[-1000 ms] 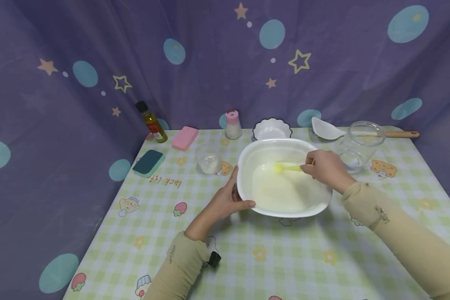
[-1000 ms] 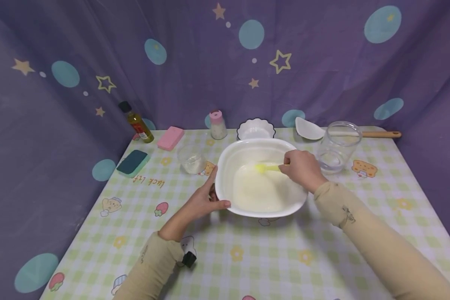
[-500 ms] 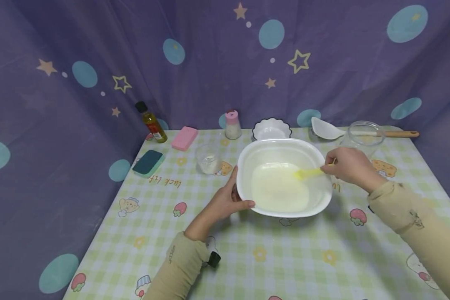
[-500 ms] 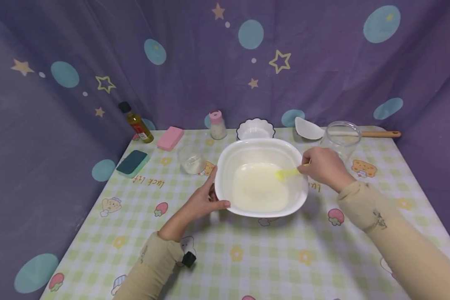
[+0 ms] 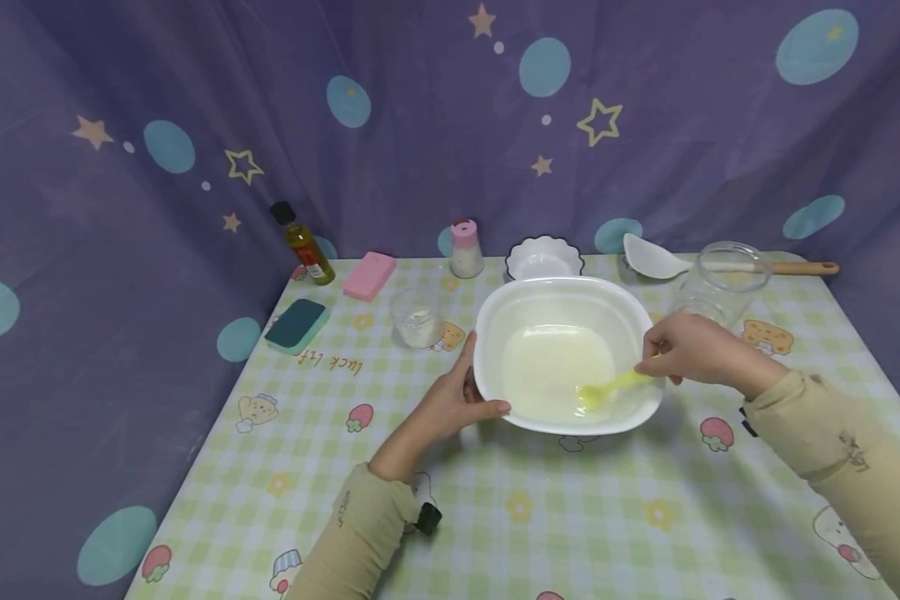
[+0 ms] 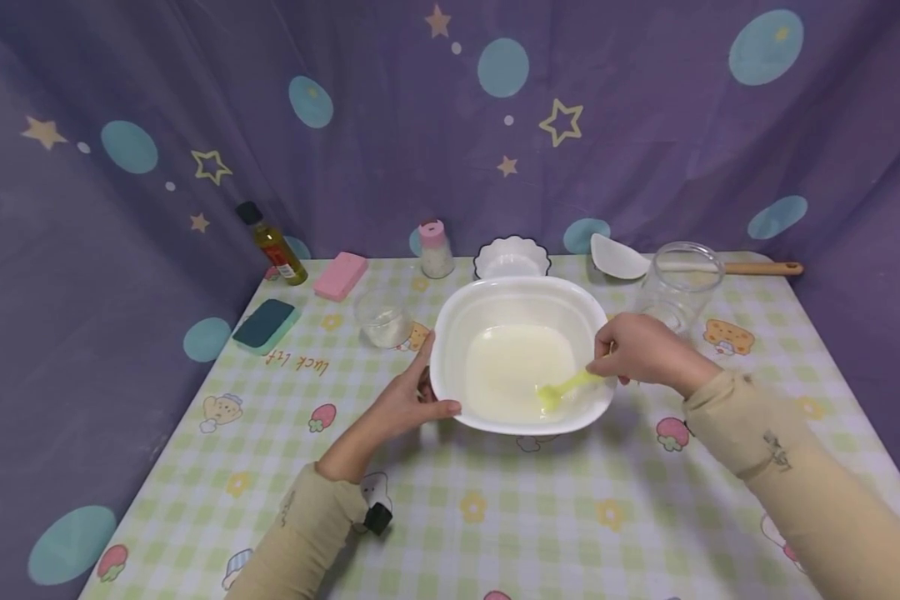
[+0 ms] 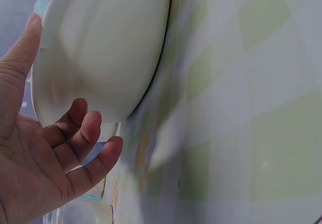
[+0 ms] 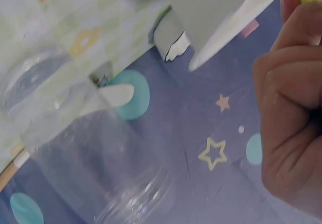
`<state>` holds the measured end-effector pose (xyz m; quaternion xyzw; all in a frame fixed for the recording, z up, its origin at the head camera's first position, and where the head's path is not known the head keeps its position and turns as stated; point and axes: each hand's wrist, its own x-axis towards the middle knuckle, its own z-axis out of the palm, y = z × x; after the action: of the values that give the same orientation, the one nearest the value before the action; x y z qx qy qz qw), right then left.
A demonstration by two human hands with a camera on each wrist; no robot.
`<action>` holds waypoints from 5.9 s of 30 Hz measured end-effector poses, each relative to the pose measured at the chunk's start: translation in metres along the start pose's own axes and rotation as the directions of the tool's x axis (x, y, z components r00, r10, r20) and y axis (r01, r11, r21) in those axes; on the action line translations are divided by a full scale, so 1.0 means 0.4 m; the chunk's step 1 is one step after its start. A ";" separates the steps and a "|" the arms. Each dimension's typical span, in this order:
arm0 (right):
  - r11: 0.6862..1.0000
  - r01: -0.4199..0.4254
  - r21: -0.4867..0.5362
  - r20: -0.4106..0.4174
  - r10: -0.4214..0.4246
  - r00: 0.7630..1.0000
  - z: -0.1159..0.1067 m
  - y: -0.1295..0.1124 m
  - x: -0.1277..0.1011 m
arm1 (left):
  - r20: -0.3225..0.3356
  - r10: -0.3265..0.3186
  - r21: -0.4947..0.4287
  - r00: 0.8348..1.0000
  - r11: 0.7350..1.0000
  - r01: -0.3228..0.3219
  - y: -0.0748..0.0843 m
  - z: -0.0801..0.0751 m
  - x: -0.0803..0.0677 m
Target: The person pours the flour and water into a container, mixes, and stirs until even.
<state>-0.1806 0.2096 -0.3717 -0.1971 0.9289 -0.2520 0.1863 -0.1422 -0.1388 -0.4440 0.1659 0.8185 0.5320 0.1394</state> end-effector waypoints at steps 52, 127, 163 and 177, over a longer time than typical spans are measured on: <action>0.990 -0.130 -0.050 -0.204 0.118 0.972 -0.013 0.014 0.017 | 0.003 -0.005 0.044 1.000 0.999 0.005 0.070 -0.010 -0.025; 0.995 -0.101 -0.028 -0.119 0.097 0.988 -0.016 0.038 0.004 | 0.006 -0.033 0.056 0.999 0.998 0.032 0.077 -0.013 -0.029; 0.970 -0.043 0.238 -0.304 0.117 0.946 0.107 -0.073 0.151 | 0.000 -0.010 0.035 1.000 0.999 0.010 0.065 -0.008 -0.026; 0.989 -0.103 0.108 -0.352 0.134 0.926 0.019 -0.004 0.080 | 0.010 -0.009 0.038 1.000 0.999 0.008 0.066 -0.008 -0.024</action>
<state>-0.2040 0.1907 -0.3849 -0.0830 0.9456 -0.3123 0.0374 -0.1314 -0.1356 -0.4180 0.1675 0.8284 0.5151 0.1425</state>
